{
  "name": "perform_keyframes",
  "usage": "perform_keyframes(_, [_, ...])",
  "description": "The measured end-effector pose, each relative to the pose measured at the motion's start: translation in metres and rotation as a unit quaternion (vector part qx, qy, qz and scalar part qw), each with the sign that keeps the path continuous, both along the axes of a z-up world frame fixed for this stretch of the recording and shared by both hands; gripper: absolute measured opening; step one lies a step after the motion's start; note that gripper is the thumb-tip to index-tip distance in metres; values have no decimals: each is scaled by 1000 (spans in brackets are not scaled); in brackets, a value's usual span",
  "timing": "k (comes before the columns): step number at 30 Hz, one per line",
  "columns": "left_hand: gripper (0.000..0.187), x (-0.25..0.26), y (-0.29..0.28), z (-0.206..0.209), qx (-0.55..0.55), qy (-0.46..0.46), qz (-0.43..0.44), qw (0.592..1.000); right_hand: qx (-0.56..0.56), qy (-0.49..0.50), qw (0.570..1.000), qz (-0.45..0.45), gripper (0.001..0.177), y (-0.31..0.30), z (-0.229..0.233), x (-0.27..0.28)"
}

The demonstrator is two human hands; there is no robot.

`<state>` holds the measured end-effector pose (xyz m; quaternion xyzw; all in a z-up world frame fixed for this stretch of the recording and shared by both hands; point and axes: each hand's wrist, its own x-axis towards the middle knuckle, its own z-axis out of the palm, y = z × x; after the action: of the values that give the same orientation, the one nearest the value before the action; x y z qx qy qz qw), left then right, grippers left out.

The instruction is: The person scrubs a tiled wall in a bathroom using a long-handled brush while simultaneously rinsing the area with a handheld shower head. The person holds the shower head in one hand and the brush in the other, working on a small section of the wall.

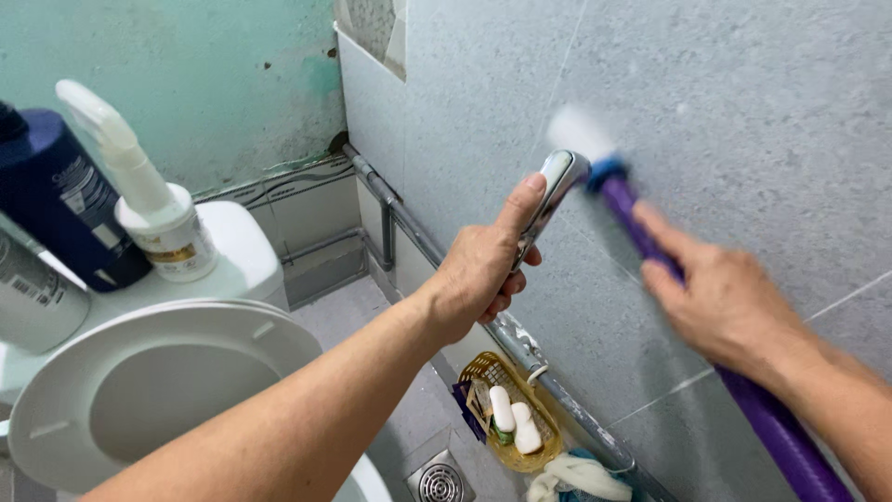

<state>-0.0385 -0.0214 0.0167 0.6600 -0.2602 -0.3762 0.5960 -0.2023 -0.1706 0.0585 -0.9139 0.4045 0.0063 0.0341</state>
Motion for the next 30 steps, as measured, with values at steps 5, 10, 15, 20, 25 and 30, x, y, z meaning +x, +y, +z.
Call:
perform_keyframes(5, [89,-18,-2,-2,12,-12,-24,1000,-14,-1,1000,-25,65,-2,-7,-30])
perform_keyframes(10, [93,-35,-5,-3,12,-32,-38,999,-17,11,999,-39,62,-21,-21,-64])
perform_keyframes(15, [93,-47,-7,-7,20,-33,-55,998,-20,-38,999,-21,65,-28,-34,-91])
perform_keyframes(20, [94,-57,-11,-8,28,-38,-75,996,-27,-17,998,-57,62,-36,-46,-114])
perform_keyframes(25, [96,-67,-17,-13,34,-48,-94,994,31,-267,963,5,67,-56,-78,-154])
perform_keyframes(30, [97,-75,-25,-12,21,-57,-115,992,-21,-285,946,153,63,-89,-117,-199])
